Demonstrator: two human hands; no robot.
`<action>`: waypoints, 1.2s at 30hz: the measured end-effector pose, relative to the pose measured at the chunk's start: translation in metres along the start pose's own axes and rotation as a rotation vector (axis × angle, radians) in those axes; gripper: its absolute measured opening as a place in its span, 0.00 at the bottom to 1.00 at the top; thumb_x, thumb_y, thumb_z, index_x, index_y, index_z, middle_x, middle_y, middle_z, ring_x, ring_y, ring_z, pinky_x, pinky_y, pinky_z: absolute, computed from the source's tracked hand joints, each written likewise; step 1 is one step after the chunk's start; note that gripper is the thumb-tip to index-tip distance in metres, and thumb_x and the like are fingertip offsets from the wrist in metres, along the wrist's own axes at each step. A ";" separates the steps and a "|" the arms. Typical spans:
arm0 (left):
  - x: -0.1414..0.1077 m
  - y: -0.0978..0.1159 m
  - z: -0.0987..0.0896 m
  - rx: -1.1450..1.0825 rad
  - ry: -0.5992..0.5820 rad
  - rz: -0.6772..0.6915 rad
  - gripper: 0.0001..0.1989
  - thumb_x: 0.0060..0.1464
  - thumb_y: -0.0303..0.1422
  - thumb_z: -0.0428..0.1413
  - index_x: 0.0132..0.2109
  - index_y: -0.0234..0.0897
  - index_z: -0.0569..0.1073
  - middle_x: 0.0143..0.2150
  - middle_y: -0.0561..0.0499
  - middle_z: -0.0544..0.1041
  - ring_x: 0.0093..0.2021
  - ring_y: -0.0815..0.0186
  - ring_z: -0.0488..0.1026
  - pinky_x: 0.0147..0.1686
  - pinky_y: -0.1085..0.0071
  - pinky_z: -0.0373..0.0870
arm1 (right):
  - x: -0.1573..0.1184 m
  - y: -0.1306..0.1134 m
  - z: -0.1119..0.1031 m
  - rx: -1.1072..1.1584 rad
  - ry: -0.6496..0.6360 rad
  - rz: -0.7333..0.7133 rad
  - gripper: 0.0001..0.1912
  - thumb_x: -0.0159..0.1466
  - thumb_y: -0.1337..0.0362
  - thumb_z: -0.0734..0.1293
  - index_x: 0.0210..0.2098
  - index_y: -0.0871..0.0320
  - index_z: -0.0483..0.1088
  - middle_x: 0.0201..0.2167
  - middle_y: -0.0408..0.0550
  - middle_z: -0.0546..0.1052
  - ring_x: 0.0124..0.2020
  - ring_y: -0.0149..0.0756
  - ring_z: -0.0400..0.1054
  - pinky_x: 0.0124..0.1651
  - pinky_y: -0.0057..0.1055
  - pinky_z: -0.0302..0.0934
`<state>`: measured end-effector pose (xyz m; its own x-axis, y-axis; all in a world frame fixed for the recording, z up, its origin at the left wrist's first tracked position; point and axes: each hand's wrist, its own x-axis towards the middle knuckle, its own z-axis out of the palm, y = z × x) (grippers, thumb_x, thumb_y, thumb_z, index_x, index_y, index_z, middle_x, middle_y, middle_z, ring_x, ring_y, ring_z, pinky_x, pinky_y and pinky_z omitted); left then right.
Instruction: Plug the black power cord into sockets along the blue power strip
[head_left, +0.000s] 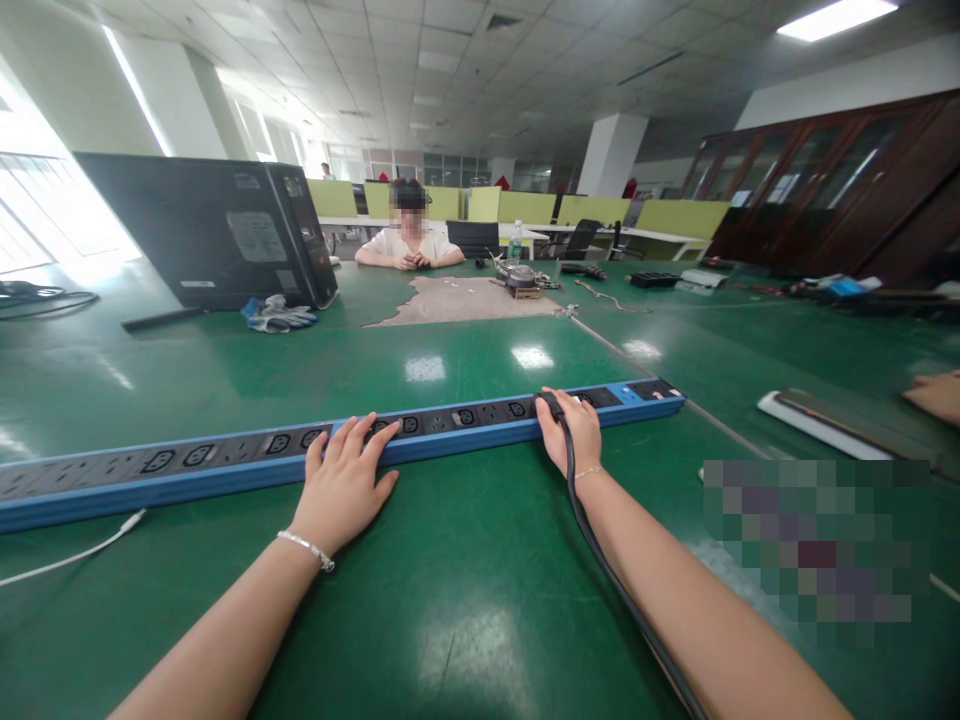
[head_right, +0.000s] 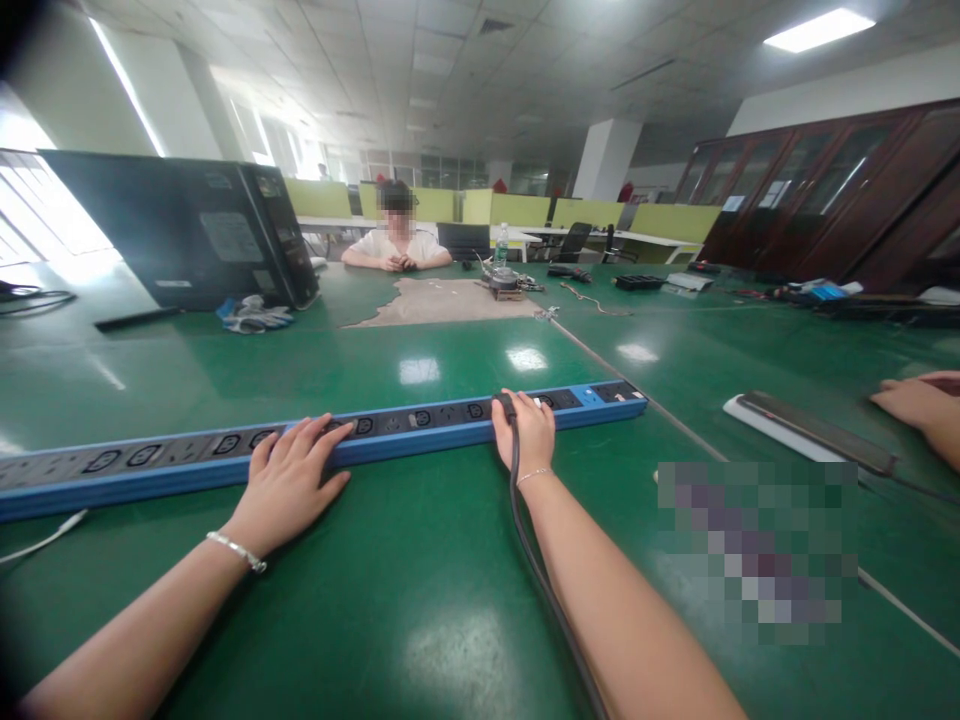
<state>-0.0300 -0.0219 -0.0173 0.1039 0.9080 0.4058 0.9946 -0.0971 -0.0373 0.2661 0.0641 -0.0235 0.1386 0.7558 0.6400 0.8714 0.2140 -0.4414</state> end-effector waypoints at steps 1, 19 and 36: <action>0.000 0.000 0.000 0.001 0.000 0.001 0.26 0.54 0.38 0.49 0.61 0.47 0.61 0.63 0.46 0.61 0.63 0.55 0.55 0.60 0.51 0.45 | 0.000 0.000 0.000 0.008 -0.002 0.000 0.18 0.63 0.57 0.57 0.43 0.58 0.73 0.45 0.53 0.76 0.51 0.40 0.67 0.58 0.40 0.49; 0.000 0.000 -0.001 0.003 0.001 0.003 0.26 0.54 0.38 0.49 0.61 0.47 0.60 0.63 0.47 0.61 0.63 0.55 0.55 0.60 0.50 0.45 | 0.009 0.007 -0.012 0.475 0.176 0.224 0.26 0.62 0.47 0.57 0.43 0.62 0.74 0.42 0.54 0.77 0.46 0.40 0.70 0.51 0.34 0.61; -0.001 0.002 -0.002 -0.010 -0.001 -0.005 0.27 0.54 0.37 0.50 0.61 0.48 0.60 0.64 0.48 0.61 0.64 0.56 0.54 0.61 0.51 0.45 | -0.008 -0.077 -0.003 0.475 -0.312 -0.015 0.18 0.62 0.49 0.61 0.45 0.51 0.71 0.35 0.43 0.79 0.35 0.36 0.72 0.40 0.30 0.64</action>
<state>-0.0283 -0.0239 -0.0156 0.0989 0.9090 0.4050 0.9950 -0.0965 -0.0263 0.1992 0.0400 0.0075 -0.0809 0.8822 0.4639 0.5549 0.4265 -0.7143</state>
